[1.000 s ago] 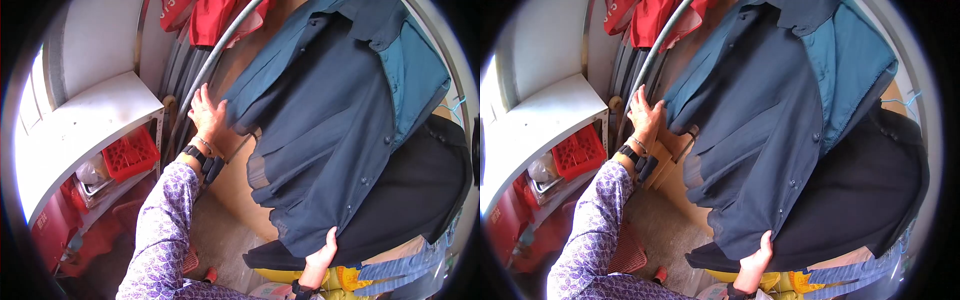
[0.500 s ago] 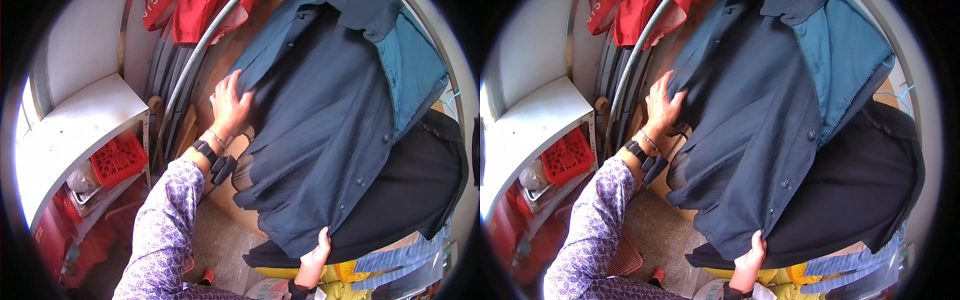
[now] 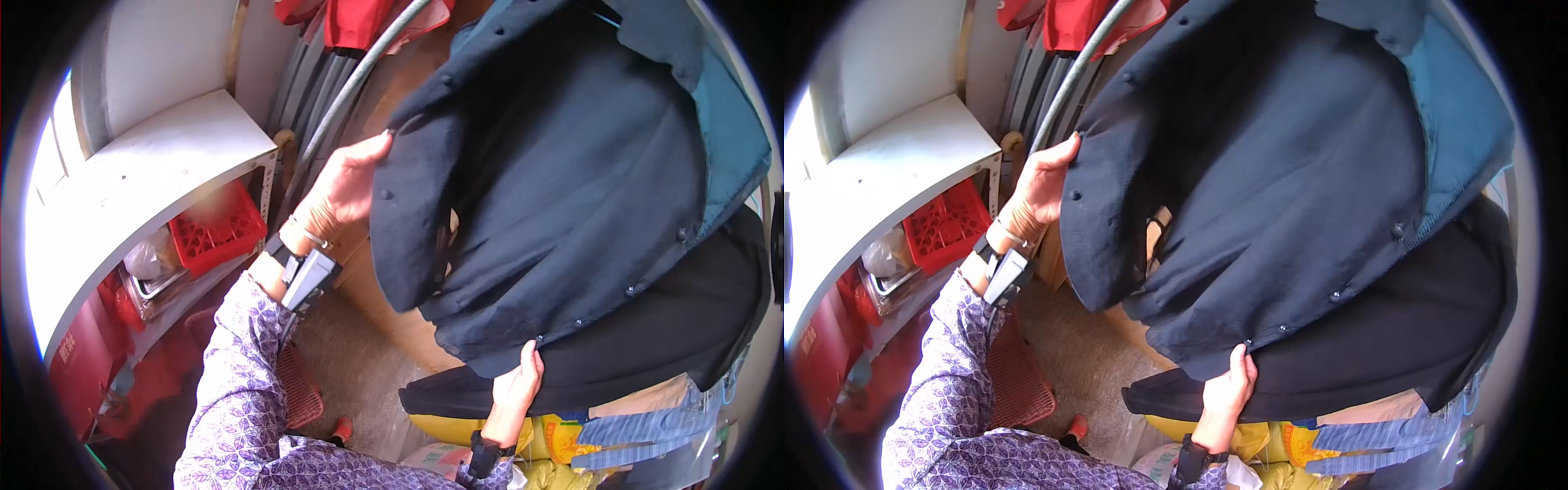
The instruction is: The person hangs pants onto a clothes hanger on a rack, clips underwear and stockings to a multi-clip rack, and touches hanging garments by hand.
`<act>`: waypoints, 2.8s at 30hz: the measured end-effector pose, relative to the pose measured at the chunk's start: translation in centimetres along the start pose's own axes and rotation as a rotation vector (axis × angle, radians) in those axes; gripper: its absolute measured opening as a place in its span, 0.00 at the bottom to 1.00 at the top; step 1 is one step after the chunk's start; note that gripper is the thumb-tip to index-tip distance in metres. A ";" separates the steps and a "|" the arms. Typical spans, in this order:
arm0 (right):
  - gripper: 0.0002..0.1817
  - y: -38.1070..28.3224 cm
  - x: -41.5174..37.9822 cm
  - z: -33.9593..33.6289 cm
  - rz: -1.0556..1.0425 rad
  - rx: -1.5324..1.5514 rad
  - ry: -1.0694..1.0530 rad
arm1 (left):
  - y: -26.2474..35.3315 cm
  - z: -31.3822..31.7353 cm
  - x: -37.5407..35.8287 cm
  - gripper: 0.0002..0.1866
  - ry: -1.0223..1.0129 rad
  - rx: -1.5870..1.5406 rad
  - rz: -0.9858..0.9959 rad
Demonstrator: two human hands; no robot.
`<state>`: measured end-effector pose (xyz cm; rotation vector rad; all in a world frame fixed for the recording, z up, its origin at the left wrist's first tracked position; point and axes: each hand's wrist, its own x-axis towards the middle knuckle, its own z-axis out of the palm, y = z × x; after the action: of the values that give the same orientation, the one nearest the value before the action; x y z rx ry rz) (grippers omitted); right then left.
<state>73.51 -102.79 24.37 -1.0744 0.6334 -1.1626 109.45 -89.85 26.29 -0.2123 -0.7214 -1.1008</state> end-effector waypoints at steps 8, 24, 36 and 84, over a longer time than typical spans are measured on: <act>0.19 2.0 -0.2 1.0 0.028 -0.304 -0.034 | -1.3 2.6 -1.8 0.19 -0.037 -0.182 0.099; 0.39 6.4 -1.6 19.7 0.284 0.124 -0.744 | -5.2 7.2 -5.0 0.17 0.158 -0.180 0.232; 0.41 -2.1 -1.9 16.2 0.051 0.263 -0.479 | -1.9 4.4 -3.5 0.17 0.242 -0.066 0.165; 0.14 3.3 1.5 9.4 0.044 -0.216 -0.371 | -7.7 3.5 -7.1 0.28 0.536 0.588 0.181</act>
<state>83.38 -100.98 25.19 -1.4111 0.4932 -0.8389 99.44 -86.45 23.02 0.4954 -0.4987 -0.6859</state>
